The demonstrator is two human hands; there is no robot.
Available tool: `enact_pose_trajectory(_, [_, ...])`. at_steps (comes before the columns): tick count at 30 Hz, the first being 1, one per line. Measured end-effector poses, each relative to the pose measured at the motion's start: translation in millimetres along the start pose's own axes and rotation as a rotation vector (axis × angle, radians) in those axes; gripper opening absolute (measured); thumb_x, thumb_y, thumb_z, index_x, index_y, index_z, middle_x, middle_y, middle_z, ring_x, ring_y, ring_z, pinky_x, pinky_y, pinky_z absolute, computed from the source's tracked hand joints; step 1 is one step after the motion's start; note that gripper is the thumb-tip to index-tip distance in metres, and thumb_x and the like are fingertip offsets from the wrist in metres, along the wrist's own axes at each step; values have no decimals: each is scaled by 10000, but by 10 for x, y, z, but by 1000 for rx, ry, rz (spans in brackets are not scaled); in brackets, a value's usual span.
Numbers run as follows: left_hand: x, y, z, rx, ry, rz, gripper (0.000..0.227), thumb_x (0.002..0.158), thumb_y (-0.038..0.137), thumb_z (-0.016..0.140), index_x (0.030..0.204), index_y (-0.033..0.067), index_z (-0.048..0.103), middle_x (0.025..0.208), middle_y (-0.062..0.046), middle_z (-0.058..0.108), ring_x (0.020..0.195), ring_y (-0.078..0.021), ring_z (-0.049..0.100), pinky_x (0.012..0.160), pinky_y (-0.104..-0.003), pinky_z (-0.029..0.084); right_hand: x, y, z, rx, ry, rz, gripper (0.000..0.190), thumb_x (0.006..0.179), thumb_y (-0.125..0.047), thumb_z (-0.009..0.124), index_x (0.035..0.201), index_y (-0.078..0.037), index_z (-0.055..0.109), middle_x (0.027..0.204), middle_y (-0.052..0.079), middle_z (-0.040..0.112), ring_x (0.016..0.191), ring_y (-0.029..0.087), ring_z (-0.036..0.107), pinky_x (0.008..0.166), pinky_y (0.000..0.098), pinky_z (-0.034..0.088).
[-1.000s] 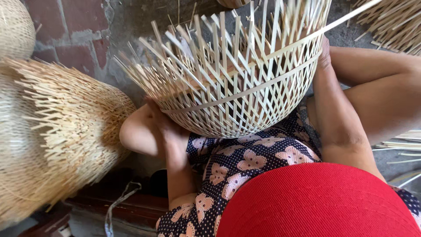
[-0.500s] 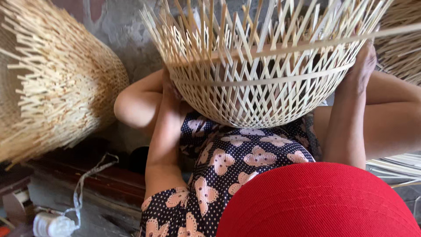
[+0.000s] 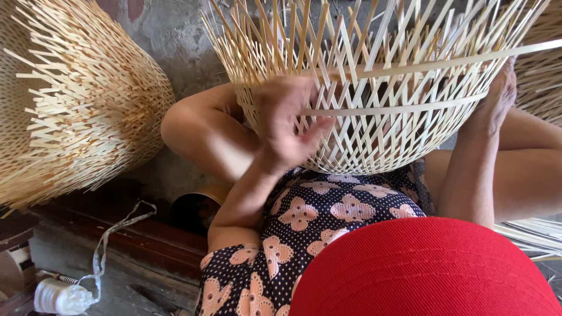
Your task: The person is weaving a bamboo basket by hand, threading long bamboo strips through the gaps of a partially completed basket structure.
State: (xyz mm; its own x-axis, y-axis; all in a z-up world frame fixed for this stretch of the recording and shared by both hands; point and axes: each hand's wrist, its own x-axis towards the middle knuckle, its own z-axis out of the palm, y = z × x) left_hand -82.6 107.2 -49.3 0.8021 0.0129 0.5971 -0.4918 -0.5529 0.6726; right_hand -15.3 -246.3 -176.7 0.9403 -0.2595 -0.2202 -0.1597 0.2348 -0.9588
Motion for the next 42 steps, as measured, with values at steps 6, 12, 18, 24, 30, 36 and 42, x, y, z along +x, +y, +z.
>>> enact_pose_trajectory(6, [244,361,208,248,-198,131,752,1046,422,737,1601,208,277,1408,-50,532,1268,-207,496,1168,-369,357,-31,-120,72,-114,371,-395,447,1060,-361,591,1347,-18,594,1063,103,565,889,194,502,801,369,455])
enact_pose_trajectory(12, [252,355,172,250,-236,118,738,1030,466,739,1583,223,315,1360,4,552,1134,-147,500,1036,-348,359,-434,-667,278,-175,-223,-673,408,1111,-186,773,1467,-131,581,1325,38,567,1150,138,527,1054,326,476])
enact_pose_trajectory(18, [257,341,161,316,-236,141,678,1021,472,734,1551,241,381,1287,17,548,1124,-171,489,1000,-355,352,-765,-1467,732,-966,-289,-949,281,939,-81,888,1202,-98,788,1070,95,596,1086,253,506,928,401,412])
enact_pose_trajectory(24, [369,450,135,373,-295,116,619,975,342,817,1491,279,481,1237,4,494,1094,-189,466,967,-383,326,-711,-1722,988,-810,-558,-709,201,986,-154,828,1155,-85,744,1006,43,658,994,181,542,877,363,470])
enact_pose_trajectory(30, [456,536,122,292,-301,48,553,934,278,845,1391,280,534,1203,20,487,1030,-160,458,952,-375,319,-774,-1765,1052,-2,-528,-59,242,855,-321,865,991,-186,718,867,11,660,825,164,593,773,372,465])
enact_pose_trajectory(36, [481,563,106,243,-281,40,549,929,277,874,1371,282,548,1173,55,487,1008,-142,455,935,-349,313,-866,-1926,1130,-1325,-400,-960,327,935,-304,850,1191,-108,800,911,47,552,871,258,533,822,452,393])
enact_pose_trajectory(42, [475,532,149,238,-273,44,550,897,285,882,1337,268,552,1149,48,482,1042,-156,452,940,-360,312,-542,-1822,1092,-845,-705,-635,207,979,-188,821,1135,-91,725,876,18,615,770,122,537,698,303,439])
